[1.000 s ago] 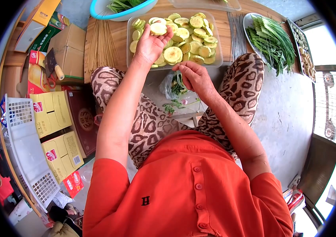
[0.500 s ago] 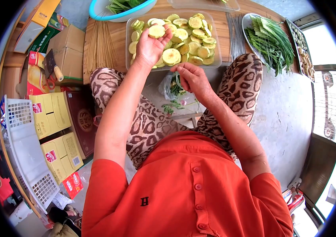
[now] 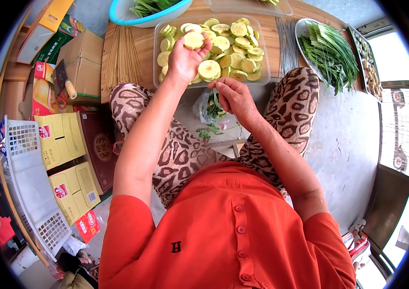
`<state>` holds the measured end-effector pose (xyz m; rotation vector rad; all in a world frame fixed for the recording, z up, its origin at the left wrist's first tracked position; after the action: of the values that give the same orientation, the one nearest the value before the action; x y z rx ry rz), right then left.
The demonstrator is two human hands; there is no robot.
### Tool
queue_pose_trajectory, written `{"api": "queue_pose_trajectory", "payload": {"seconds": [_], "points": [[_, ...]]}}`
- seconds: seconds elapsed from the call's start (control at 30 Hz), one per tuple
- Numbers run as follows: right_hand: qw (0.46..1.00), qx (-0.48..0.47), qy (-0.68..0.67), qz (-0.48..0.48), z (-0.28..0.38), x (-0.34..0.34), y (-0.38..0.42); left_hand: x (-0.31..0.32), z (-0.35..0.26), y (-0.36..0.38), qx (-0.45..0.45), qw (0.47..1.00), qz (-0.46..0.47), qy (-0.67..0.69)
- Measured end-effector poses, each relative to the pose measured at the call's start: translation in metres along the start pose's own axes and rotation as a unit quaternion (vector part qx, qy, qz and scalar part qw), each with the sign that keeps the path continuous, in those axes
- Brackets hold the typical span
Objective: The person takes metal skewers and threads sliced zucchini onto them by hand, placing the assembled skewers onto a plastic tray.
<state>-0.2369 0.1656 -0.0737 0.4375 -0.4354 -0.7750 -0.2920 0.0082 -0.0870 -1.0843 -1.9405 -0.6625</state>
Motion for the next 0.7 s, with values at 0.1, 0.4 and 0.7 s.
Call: {"api": "queue_pose_trajectory", "payload": {"seconds": [0.1, 0.4, 0.7], "points": [[1.000, -0.008, -0.002, -0.003, -0.002, -0.001, -0.004, -0.001, 0.002, 0.000, -0.006, 1.000, -0.011, 0.013], [0.999, -0.027, 0.001, -0.024, 0.005, -0.002, -0.009, -0.003, 0.016, 0.006, -0.035, 0.999, 0.010, 0.006], [0.999, -0.025, 0.000, -0.035, 0.007, -0.003, -0.013, -0.003, 0.021, 0.005, -0.039, 0.999, 0.010, 0.004]]}}
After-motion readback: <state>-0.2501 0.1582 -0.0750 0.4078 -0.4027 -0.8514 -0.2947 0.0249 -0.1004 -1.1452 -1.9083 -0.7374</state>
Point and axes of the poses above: each hand's wrist, its own y-axis away from the middle knuckle, its own x-axis out of the palm, z = x × y, the point moved 8 cm from there along -y, towards the middle knuckle, and after that the axes turned 15 degrees about x, right-handed, at the moved point
